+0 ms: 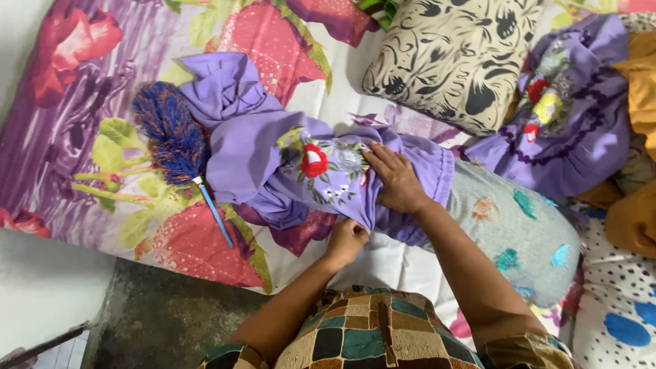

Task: The person inserts a cylindrical pillow into a purple floral-patterned fabric cover, aligns the edges, and ties the drawstring at the opening to secure the cover.

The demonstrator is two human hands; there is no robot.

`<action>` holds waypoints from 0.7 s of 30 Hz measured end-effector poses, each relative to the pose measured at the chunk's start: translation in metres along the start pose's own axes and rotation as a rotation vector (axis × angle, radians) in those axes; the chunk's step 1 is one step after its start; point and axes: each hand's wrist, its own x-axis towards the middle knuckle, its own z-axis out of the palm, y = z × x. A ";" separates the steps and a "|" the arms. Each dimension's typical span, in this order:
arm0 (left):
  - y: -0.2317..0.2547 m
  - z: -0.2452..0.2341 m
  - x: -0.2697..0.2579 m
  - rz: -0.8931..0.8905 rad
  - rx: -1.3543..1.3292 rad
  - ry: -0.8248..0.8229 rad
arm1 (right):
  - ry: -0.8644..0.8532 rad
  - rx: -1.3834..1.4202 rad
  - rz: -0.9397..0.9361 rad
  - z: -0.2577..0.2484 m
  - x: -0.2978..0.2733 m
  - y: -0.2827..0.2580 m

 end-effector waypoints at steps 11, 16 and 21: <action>0.103 -0.137 0.071 0.626 0.752 0.143 | 0.316 0.178 -0.224 -0.002 -0.041 0.001; 0.087 -0.147 0.113 0.530 0.807 0.008 | 0.465 0.144 -0.169 -0.006 -0.069 0.026; 0.076 -0.149 0.135 0.447 0.779 0.053 | 0.495 0.204 0.342 -0.031 -0.123 0.085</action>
